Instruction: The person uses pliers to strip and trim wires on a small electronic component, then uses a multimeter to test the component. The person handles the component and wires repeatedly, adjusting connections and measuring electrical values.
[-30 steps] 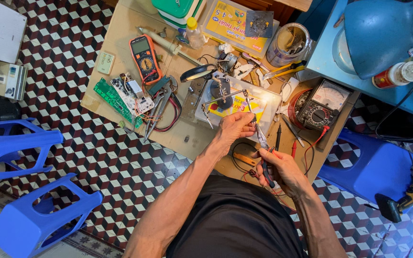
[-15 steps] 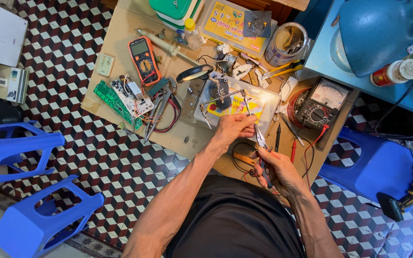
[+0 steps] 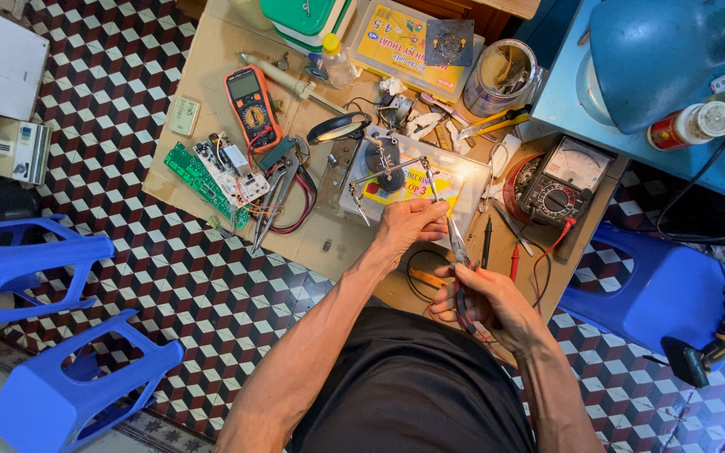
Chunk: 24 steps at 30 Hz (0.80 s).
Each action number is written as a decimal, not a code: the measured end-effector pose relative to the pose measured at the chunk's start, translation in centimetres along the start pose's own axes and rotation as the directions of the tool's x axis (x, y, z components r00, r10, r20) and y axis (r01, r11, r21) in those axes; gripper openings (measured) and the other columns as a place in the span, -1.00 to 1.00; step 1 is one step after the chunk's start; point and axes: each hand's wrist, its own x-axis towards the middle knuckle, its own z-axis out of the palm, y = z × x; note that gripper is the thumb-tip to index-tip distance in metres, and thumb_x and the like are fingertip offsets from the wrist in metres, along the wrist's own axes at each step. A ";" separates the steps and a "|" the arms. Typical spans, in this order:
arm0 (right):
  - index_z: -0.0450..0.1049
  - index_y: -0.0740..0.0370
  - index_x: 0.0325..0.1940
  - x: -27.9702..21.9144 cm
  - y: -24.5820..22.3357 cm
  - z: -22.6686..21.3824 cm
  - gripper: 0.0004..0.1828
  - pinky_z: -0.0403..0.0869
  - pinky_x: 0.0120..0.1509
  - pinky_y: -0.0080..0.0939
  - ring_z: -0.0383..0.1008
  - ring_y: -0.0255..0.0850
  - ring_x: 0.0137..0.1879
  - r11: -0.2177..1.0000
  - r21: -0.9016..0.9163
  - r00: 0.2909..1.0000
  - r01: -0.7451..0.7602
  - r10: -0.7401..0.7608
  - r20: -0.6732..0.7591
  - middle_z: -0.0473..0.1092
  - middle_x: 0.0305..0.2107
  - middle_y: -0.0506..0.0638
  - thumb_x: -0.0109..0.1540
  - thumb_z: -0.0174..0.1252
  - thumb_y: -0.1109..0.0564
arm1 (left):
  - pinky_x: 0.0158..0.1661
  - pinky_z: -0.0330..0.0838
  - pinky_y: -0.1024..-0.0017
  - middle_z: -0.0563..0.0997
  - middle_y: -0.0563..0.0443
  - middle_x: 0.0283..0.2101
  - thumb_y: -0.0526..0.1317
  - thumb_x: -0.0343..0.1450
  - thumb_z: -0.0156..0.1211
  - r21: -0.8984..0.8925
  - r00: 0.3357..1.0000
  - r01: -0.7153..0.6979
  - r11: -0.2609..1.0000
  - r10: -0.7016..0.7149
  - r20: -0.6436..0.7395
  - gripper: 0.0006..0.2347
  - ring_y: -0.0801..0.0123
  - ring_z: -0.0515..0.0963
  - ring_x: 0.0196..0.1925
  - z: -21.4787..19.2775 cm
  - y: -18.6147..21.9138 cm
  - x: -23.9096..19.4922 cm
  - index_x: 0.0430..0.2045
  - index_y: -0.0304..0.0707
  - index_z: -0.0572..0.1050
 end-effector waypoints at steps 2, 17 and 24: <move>0.46 0.37 0.06 -0.5 -0.2 -0.6 -0.53 0.52 -0.34 -0.30 0.63 -0.16 -0.33 0.998 -0.068 0.996 -0.019 0.013 -0.088 0.57 -0.42 0.13 0.30 -0.01 -0.08 | -0.22 0.63 0.56 0.68 -0.07 -0.28 -0.03 0.41 0.30 0.017 1.000 0.005 1.000 -0.005 0.009 -0.62 0.44 0.68 -0.29 0.1 0.5 -0.3 -0.20 -0.50 0.60; 0.54 0.26 -0.18 0.7 0.4 -2.1 -0.50 0.46 -0.17 -0.20 0.53 -0.25 -0.32 0.576 -0.814 0.892 0.079 -0.406 -0.201 0.56 -0.45 0.00 0.27 0.06 -0.25 | -0.13 0.59 0.52 0.66 -0.09 -0.13 -0.03 0.49 0.15 -0.034 1.000 -0.006 0.999 0.007 0.023 -0.63 0.39 0.67 -0.14 -0.3 -1.3 -0.6 -0.08 -0.46 0.53; 0.55 0.33 -0.26 0.0 0.0 -0.6 -0.56 0.43 -0.29 -0.21 0.55 -0.22 -0.34 0.787 -0.610 0.969 0.097 -0.214 -0.121 0.60 -0.43 0.07 0.30 0.08 -0.14 | -0.17 0.60 0.55 0.67 -0.05 -0.21 -0.03 0.47 0.18 -0.053 1.000 0.009 0.999 -0.010 -0.010 -0.66 0.45 0.65 -0.23 -0.7 -1.0 -0.7 -0.09 -0.37 0.56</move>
